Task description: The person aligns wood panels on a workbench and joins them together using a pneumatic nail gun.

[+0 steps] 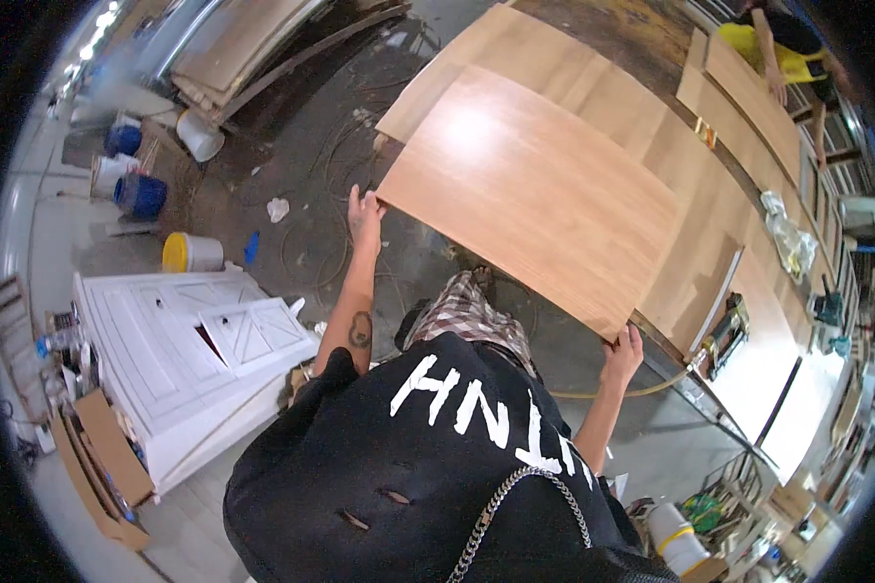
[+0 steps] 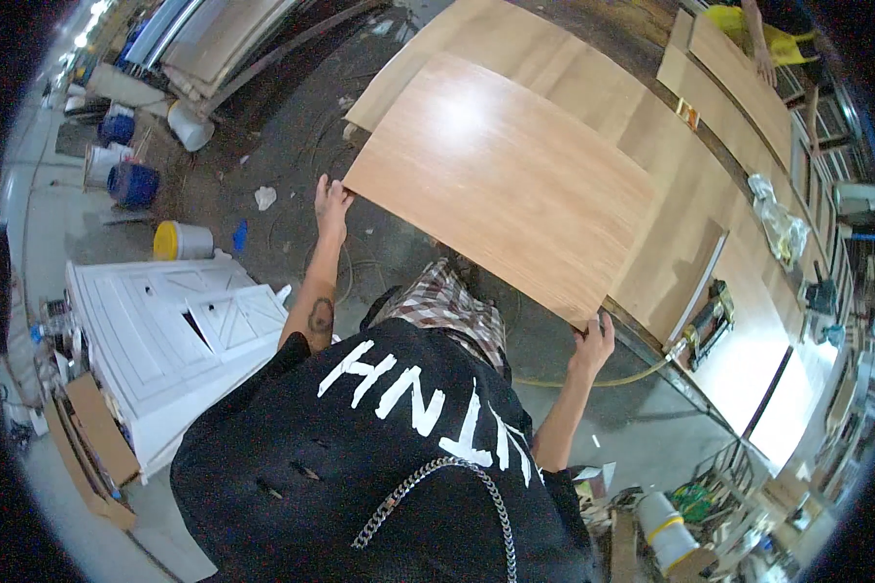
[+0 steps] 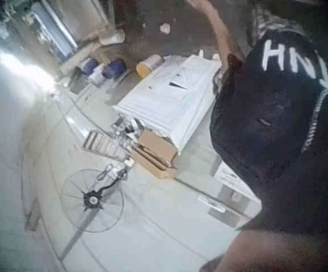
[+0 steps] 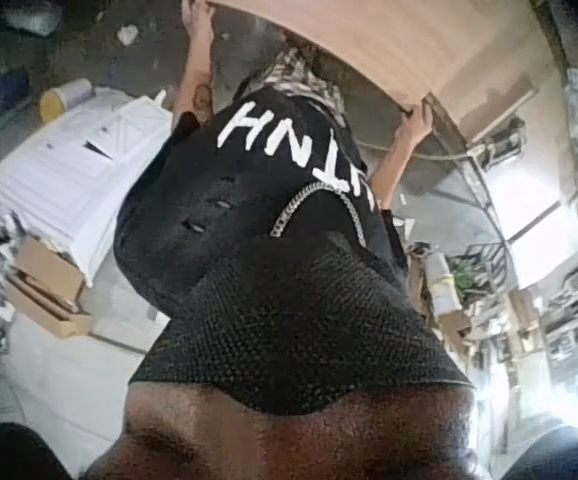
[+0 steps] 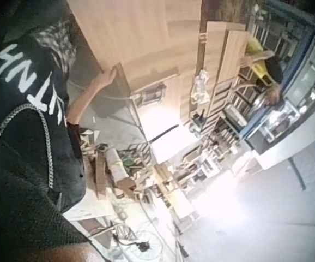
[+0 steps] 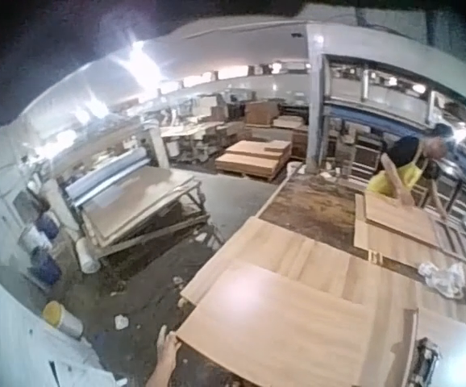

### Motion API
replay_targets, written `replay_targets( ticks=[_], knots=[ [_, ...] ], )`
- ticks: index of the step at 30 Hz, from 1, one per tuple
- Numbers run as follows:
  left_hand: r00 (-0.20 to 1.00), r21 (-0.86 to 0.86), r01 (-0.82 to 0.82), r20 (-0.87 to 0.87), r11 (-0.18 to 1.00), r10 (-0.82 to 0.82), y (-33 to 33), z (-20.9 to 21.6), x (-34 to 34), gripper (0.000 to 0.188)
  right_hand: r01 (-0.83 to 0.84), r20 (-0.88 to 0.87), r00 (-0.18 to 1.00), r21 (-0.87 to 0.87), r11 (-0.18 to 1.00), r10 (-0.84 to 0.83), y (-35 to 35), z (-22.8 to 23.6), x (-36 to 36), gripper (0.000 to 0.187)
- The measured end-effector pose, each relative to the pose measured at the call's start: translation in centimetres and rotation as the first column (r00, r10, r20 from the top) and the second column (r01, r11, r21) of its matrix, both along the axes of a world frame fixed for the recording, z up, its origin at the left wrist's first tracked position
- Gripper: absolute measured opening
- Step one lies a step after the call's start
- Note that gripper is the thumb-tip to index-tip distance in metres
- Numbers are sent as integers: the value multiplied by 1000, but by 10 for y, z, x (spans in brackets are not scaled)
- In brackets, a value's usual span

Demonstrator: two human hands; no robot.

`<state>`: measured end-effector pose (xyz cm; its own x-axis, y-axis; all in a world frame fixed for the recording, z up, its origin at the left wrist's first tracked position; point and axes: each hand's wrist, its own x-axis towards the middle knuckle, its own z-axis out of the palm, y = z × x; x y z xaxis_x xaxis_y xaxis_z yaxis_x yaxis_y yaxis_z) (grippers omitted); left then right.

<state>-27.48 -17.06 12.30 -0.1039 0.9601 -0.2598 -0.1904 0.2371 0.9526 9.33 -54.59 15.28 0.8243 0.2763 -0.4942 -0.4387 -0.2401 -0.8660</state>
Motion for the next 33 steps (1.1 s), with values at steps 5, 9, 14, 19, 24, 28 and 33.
replay_targets(
  ticks=[5, 9, 14, 19, 24, 28, 33],
  knots=[
    [996, 39, 90, -4, 995, -90, -3, -11, 1, 59, 102, -72, 994, 295, 950, -85, 5, 6, 28, 48],
    [955, 259, 177, 188, 949, -230, -13, -46, -48, 58, 248, -116, 966, 138, 959, -233, 1, 13, 3, 48],
    [961, 64, 125, -255, 990, -105, -26, 5, -27, 55, 452, 901, 422, -304, 839, 99, -53, 23, 99, 47],
    [828, 26, 497, -314, 867, -465, -12, -1, -49, 35, 369, 683, 638, -677, 637, 356, -56, 34, 232, 62],
    [595, -387, 629, -318, 674, -738, -11, 33, -37, 45, 217, 503, 810, -734, 644, 301, -56, 42, 258, 78],
    [313, -162, 787, -726, 595, -612, 36, 33, -56, 25, 398, 647, 756, -343, 851, -93, -79, 78, 156, 70],
    [36, -59, 973, -915, 221, -401, 87, 50, -27, 27, 448, 329, 868, -197, 872, -371, -106, 137, -72, 33]
  ],
)
